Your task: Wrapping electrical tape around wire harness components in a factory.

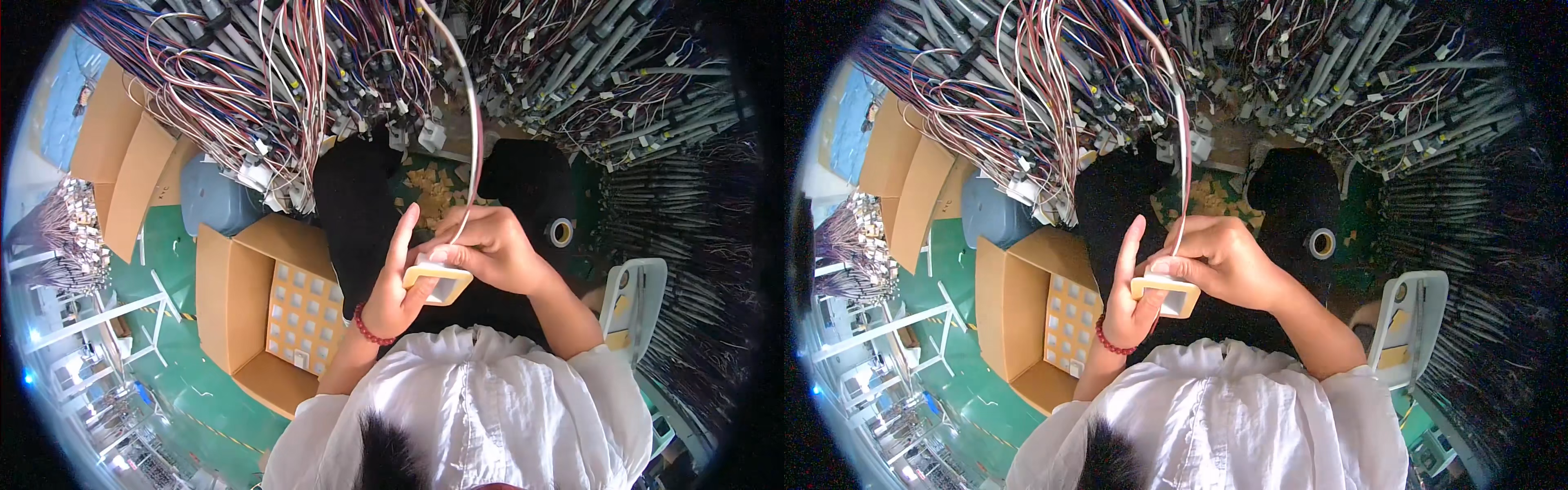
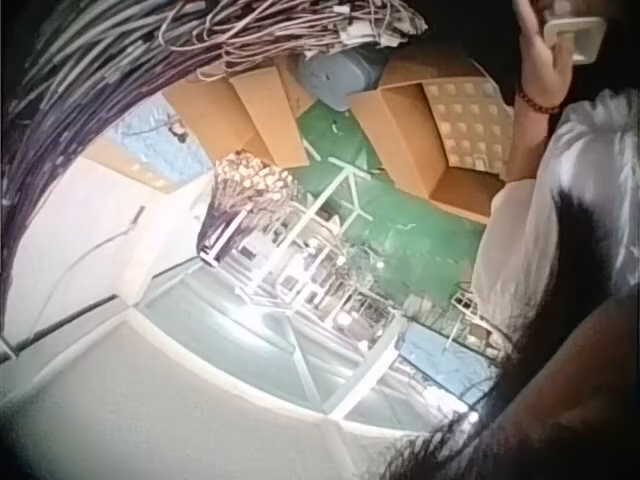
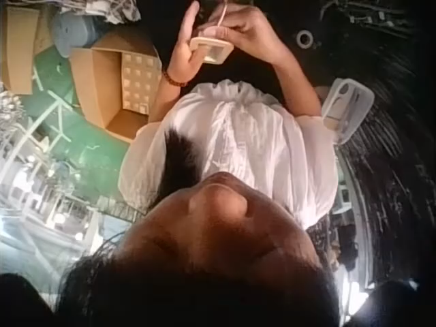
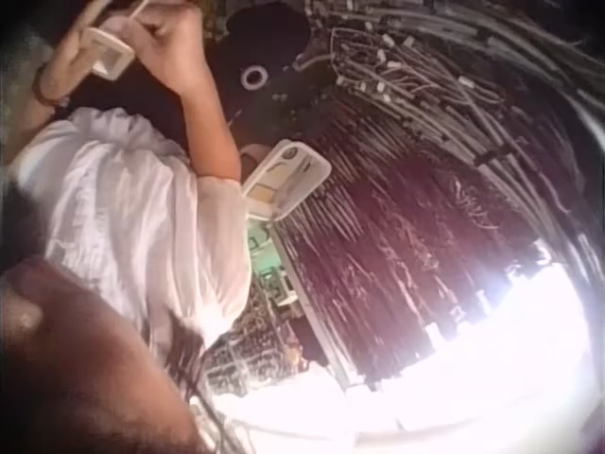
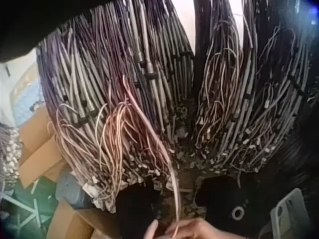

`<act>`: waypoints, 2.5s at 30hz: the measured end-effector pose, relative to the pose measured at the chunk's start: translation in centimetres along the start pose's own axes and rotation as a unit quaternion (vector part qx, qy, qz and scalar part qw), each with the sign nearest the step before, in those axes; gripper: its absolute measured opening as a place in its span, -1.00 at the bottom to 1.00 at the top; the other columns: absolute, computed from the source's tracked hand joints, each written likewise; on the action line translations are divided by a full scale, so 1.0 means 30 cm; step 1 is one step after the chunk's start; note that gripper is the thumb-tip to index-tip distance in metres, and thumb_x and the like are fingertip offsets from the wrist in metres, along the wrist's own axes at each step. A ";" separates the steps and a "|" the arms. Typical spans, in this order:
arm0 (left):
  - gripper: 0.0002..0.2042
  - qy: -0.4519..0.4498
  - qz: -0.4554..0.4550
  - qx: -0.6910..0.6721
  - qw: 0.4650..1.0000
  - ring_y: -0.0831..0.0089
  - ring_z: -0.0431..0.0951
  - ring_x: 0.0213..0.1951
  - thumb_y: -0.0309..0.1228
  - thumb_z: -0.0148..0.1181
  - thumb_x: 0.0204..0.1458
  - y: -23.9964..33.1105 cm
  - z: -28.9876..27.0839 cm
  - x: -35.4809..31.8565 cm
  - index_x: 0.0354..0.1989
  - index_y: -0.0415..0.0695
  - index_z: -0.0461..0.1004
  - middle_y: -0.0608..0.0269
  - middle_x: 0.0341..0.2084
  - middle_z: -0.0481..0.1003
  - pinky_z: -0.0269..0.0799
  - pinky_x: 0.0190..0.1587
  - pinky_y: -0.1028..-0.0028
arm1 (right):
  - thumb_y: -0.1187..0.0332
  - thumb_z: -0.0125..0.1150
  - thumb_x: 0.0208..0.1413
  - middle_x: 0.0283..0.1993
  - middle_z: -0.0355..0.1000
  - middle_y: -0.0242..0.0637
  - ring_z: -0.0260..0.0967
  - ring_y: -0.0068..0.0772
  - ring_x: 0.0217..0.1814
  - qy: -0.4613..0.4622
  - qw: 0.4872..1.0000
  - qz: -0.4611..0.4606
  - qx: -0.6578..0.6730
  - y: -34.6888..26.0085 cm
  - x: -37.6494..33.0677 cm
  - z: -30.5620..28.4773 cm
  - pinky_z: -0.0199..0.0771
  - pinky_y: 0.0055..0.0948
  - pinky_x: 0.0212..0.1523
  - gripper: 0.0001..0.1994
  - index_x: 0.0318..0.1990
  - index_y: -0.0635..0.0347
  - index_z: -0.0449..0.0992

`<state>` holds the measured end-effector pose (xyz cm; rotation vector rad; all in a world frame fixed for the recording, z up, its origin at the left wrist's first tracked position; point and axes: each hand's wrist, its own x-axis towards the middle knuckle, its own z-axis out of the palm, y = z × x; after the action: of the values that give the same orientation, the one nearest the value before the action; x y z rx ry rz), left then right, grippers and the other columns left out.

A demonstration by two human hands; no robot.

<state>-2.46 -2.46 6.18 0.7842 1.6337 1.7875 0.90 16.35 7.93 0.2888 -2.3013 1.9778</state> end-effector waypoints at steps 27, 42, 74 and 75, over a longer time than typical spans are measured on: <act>-0.40 0.046 -0.048 -0.150 0.986 0.57 0.27 0.09 -0.40 0.01 0.17 -0.014 0.076 0.011 0.32 -0.32 -0.08 0.16 0.24 0.10 0.19 0.11 0.56 | 0.45 0.35 -0.25 -0.41 0.47 -0.25 0.40 -0.27 -0.40 0.174 0.947 -0.186 -0.196 -0.005 -0.033 0.027 0.40 -0.38 -0.40 -0.84 -0.43 0.26 0.60; -0.34 0.011 -0.084 -0.122 0.989 0.30 0.38 -0.03 -0.09 -0.14 0.19 -0.074 0.059 0.006 0.31 -0.31 -0.09 0.02 0.00 0.31 0.32 0.01 0.43 | 0.56 0.37 -0.31 0.24 0.16 -0.12 0.12 -0.03 0.27 0.161 0.891 0.227 -0.358 0.099 -0.453 -0.271 0.17 -0.23 0.23 -0.29 0.15 0.08 0.33; -0.08 -0.092 0.017 -0.230 0.969 0.38 0.45 -0.07 -0.41 0.32 -0.07 -0.048 -0.003 0.059 0.34 0.05 -0.29 -0.14 0.33 -0.21 0.44 -0.12 0.46 | 0.52 0.44 -0.22 -0.06 0.36 -0.37 0.30 -0.53 0.03 0.020 0.913 0.245 0.325 0.041 -0.172 -0.134 0.26 -0.49 0.09 -0.49 -0.03 0.26 0.38; 0.00 -0.113 -0.002 -0.247 0.962 0.38 0.46 -0.07 -0.53 0.25 -0.09 -0.035 0.001 0.062 0.36 0.11 -0.45 -0.11 0.34 -0.23 0.45 -0.13 0.46 | 0.52 0.45 -0.22 -0.06 0.36 -0.38 0.29 -0.53 0.03 -0.021 0.916 0.232 0.326 0.042 -0.154 -0.119 0.25 -0.50 0.10 -0.47 -0.02 0.26 0.38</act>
<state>-3.64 -0.96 5.21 0.7128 0.9789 1.9089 4.96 20.43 6.38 -0.2088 -1.7543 2.9645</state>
